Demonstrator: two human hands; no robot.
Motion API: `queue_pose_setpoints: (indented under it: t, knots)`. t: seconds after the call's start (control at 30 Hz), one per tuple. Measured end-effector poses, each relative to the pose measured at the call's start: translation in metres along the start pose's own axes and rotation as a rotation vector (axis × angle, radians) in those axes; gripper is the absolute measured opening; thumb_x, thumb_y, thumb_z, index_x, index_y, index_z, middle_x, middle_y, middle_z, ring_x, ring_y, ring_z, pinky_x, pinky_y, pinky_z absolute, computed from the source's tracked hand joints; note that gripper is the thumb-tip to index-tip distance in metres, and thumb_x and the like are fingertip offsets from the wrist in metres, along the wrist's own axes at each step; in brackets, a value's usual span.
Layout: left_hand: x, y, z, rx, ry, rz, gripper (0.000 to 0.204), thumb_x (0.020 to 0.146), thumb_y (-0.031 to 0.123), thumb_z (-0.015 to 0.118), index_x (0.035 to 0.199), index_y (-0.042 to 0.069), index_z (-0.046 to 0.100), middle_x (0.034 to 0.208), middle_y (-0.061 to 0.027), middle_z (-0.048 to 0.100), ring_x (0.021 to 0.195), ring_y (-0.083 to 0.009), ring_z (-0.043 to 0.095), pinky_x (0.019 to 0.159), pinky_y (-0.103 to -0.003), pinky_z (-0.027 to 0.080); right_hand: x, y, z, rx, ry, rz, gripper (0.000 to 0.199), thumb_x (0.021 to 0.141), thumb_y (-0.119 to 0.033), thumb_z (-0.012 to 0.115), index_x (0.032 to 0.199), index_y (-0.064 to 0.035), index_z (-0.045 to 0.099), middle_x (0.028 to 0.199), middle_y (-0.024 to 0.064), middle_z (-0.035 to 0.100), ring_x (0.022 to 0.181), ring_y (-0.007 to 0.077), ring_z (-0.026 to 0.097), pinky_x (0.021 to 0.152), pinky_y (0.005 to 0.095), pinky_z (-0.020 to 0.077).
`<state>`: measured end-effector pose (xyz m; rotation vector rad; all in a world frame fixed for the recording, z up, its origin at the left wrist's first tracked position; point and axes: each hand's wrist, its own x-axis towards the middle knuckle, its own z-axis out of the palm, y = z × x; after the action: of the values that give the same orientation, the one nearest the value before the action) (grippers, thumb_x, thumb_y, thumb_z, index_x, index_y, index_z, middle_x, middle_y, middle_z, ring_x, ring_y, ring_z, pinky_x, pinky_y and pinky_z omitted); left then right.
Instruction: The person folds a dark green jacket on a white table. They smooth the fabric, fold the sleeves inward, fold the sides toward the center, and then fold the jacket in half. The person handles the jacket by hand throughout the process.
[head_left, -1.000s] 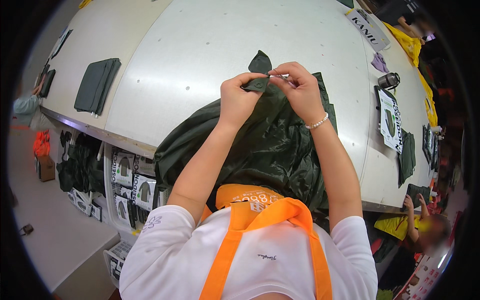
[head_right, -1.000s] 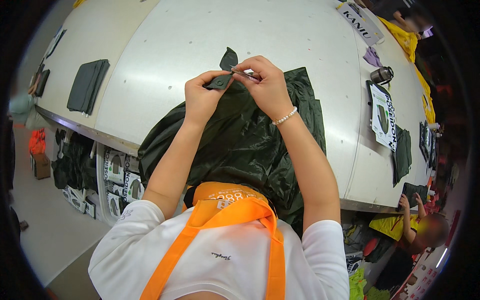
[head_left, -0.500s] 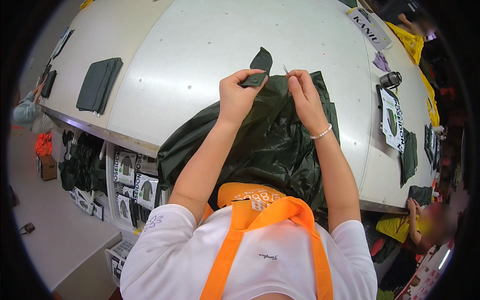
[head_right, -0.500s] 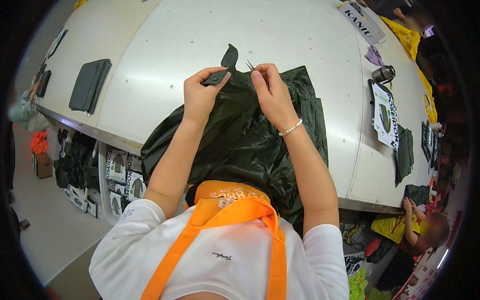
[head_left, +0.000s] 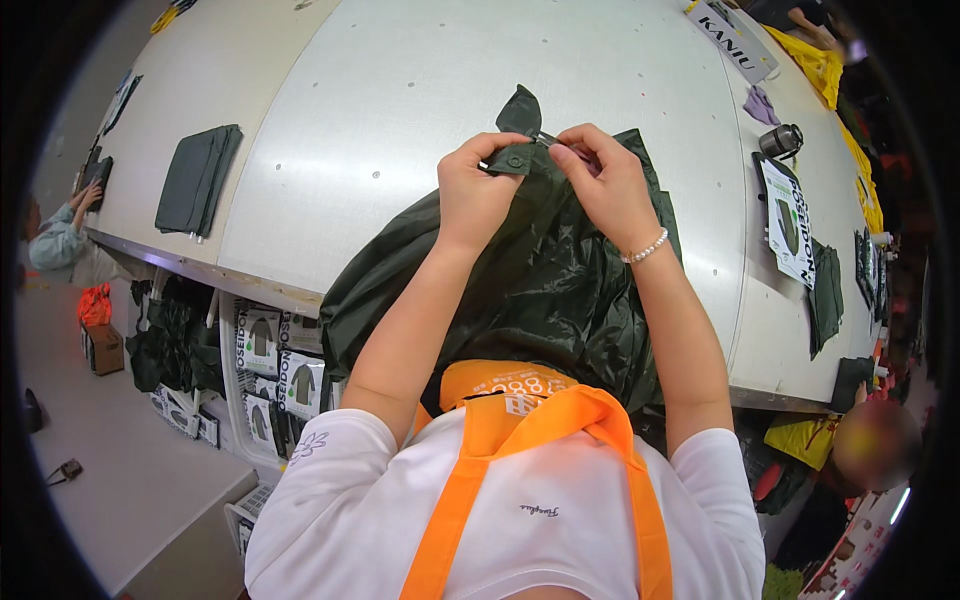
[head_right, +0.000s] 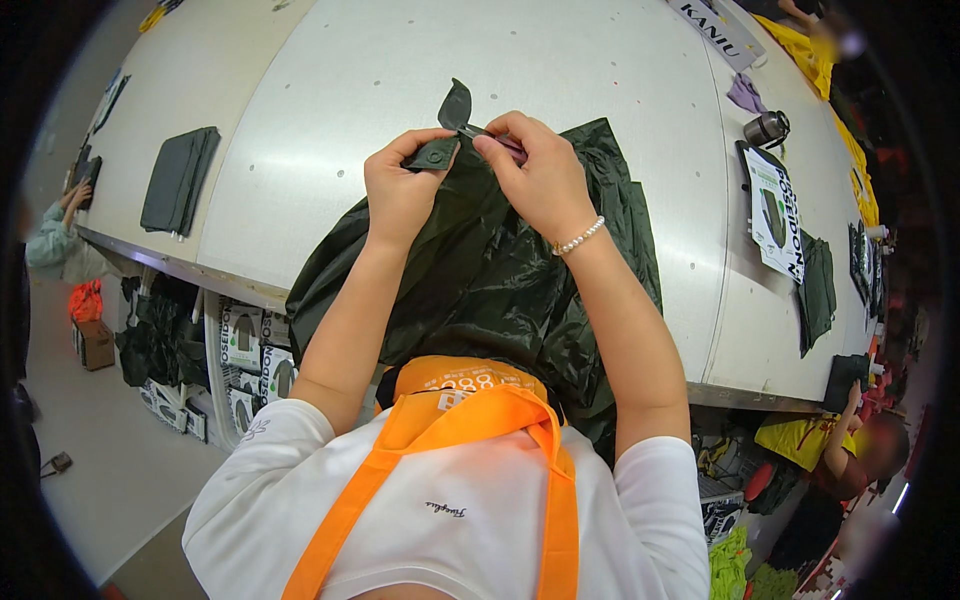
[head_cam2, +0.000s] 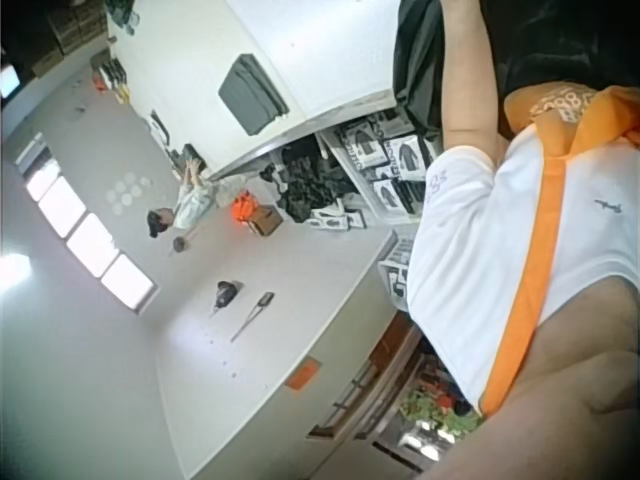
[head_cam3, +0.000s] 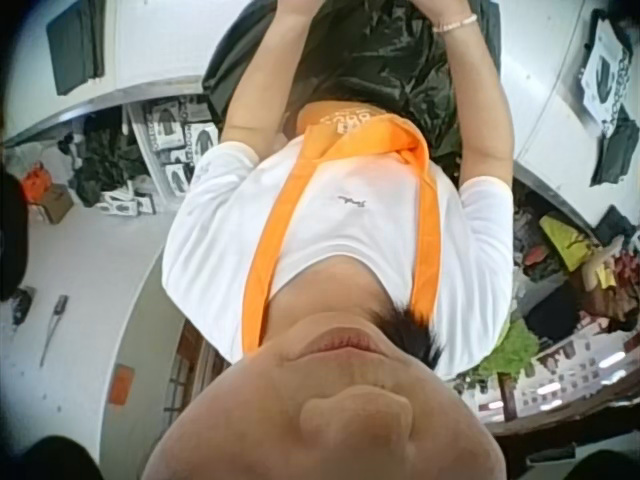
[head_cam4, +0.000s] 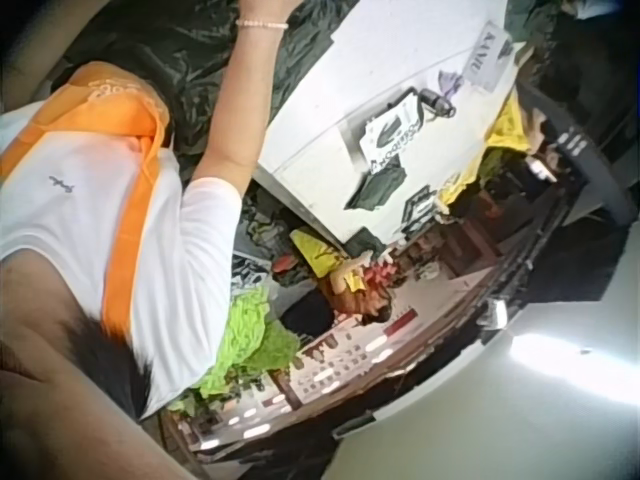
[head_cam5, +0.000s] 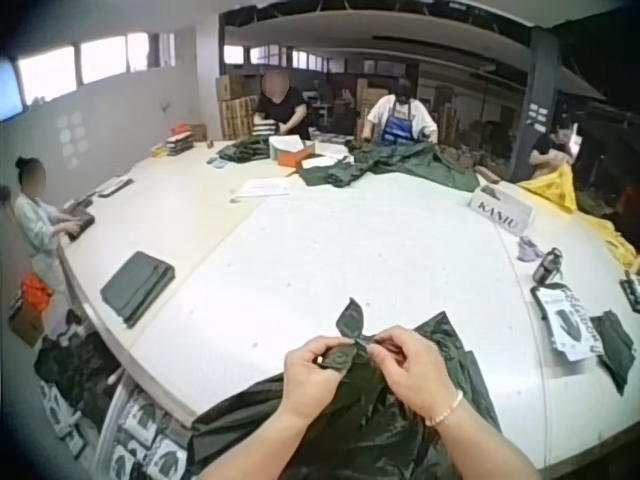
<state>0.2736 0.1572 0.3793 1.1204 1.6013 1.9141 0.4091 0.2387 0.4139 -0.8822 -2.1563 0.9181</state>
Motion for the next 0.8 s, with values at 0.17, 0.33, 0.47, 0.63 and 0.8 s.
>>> queue_pose_setpoints:
  t: [0.17,0.33,0.47,0.63,0.8]
  knots:
    - [-0.001,0.000,0.000,0.016,-0.003,0.001,0.014,0.077,0.000,0.070,0.091,0.000,0.070,0.078,-0.0013,0.066,0.072,-0.0062,0.056,0.065,-0.020,0.044,0.000,-0.005,-0.001,-0.057,0.008,0.005,0.020,0.085,-0.023,0.066,0.092,-0.0043,0.064,0.079,0.0096,0.065,0.068,0.0194,0.061,0.063,0.0292,0.0481]
    - [0.001,0.004,-0.002,-0.071,0.005,-0.135,0.014,0.079,0.001,0.071,0.093,-0.001,0.070,0.080,-0.0019,0.066,0.074,-0.0074,0.057,0.068,-0.021,0.044,-0.002,0.002,0.004,0.151,0.069,0.014,0.018,0.085,-0.017,0.067,0.093,-0.0017,0.062,0.074,0.0055,0.062,0.066,0.0110,0.056,0.062,0.0241,0.0451]
    - [0.004,0.003,-0.001,-0.344,0.022,-0.290,0.014,0.080,0.002,0.070,0.093,-0.003,0.069,0.084,-0.0036,0.066,0.077,-0.0081,0.058,0.070,-0.021,0.045,-0.008,0.007,0.020,0.264,0.095,-0.006,0.017,0.085,-0.013,0.068,0.094,-0.0007,0.060,0.074,0.0033,0.060,0.067,0.0081,0.052,0.062,0.0222,0.0435]
    - [0.003,0.006,-0.001,-0.420,0.023,-0.346,0.015,0.080,0.003,0.070,0.094,-0.004,0.068,0.084,-0.0041,0.066,0.077,-0.0078,0.058,0.071,-0.020,0.045,-0.006,0.005,0.032,0.302,0.148,-0.033,0.016,0.085,-0.012,0.068,0.094,-0.0014,0.060,0.074,0.0035,0.060,0.065,0.0080,0.051,0.060,0.0220,0.0432]
    - [0.002,0.007,-0.002,-0.439,0.017,-0.358,0.016,0.081,0.003,0.070,0.094,-0.003,0.068,0.085,-0.0044,0.066,0.077,-0.0084,0.058,0.071,-0.021,0.045,-0.007,0.003,0.034,0.249,0.165,-0.025,0.015,0.085,-0.011,0.067,0.094,-0.0013,0.060,0.075,0.0039,0.060,0.066,0.0083,0.053,0.061,0.0228,0.0446]
